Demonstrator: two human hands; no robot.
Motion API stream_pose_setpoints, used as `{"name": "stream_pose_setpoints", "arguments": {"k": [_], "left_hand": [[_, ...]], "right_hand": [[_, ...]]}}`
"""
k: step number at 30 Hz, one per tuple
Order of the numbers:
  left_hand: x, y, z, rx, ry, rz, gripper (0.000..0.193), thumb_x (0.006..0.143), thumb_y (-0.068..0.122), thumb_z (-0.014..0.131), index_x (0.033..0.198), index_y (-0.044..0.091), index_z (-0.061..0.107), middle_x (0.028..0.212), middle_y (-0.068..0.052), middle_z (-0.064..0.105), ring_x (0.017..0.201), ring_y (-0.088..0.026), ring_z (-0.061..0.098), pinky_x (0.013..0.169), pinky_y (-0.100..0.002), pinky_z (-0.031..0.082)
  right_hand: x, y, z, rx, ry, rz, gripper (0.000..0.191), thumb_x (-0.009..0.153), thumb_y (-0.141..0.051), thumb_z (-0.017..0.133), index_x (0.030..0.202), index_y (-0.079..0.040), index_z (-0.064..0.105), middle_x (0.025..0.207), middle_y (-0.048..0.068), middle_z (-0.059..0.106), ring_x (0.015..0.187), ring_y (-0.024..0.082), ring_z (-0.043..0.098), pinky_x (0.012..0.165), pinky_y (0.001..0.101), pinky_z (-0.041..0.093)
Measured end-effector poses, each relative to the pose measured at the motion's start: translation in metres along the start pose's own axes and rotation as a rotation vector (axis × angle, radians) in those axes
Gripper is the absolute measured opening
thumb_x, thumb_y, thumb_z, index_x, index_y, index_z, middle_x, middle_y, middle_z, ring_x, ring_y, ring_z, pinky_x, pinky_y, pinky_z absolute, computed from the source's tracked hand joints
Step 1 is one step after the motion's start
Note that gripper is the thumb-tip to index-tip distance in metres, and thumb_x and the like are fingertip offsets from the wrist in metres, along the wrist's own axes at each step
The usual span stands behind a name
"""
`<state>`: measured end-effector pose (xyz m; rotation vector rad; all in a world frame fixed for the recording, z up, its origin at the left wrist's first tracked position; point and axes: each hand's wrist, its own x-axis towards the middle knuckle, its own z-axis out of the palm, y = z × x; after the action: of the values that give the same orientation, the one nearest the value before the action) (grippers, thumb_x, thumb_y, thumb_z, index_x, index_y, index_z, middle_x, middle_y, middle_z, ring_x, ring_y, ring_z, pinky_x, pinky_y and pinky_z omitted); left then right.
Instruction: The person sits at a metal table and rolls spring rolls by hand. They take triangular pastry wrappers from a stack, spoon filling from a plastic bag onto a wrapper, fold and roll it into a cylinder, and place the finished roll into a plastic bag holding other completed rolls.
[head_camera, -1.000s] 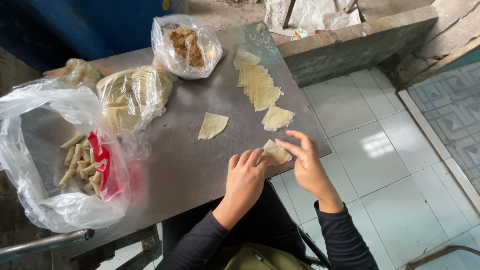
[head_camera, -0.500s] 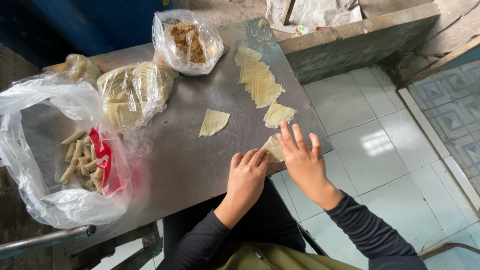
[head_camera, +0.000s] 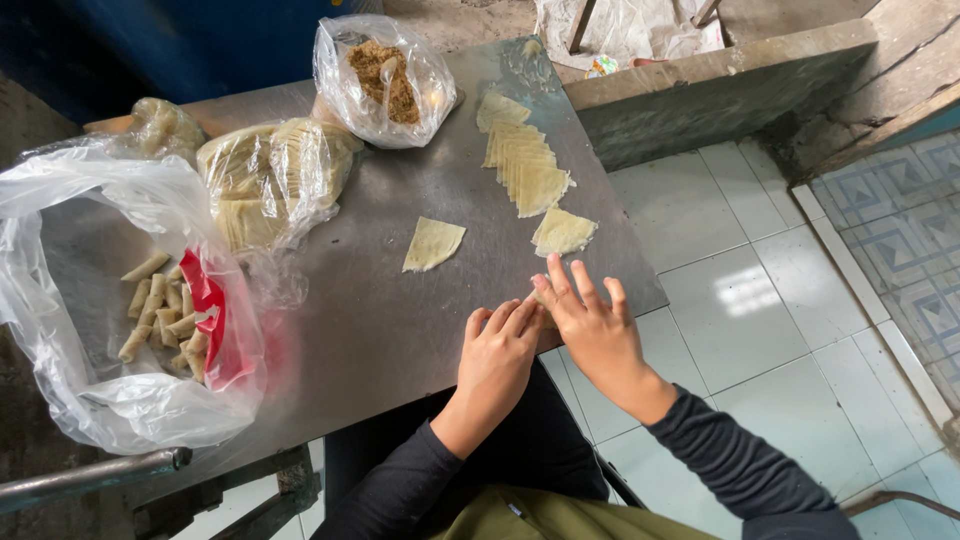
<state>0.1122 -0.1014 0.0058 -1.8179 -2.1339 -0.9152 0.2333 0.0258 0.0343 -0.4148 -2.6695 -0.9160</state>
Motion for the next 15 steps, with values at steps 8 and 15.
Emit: {"name": "stream_pose_setpoints", "arguments": {"k": [8,15], "left_hand": [[0.008,-0.005,-0.011,-0.113,-0.039,-0.001,0.037,0.083,0.003,0.060,0.118,0.004,0.069,0.127,-0.006,0.069,0.120,-0.022,0.063,0.100,-0.040,0.043],[0.062,-0.033,-0.001,-0.078,0.016,0.083,0.050,0.079,0.002,0.060,0.129,0.002,0.064,0.127,-0.010,0.066,0.116,-0.025,0.063,0.094,-0.041,0.043]], "right_hand": [[0.012,0.042,0.010,0.162,0.090,-0.053,0.019,0.088,-0.010,0.064,0.104,-0.014,0.073,0.153,0.005,0.051,0.135,0.023,0.045,0.104,0.0443,0.032],[0.054,0.079,0.060,1.022,-0.133,0.371,0.072,0.068,0.015,0.044,0.125,-0.018,0.074,0.144,0.012,0.049,0.130,0.032,0.044,0.108,0.0484,0.031]]}}
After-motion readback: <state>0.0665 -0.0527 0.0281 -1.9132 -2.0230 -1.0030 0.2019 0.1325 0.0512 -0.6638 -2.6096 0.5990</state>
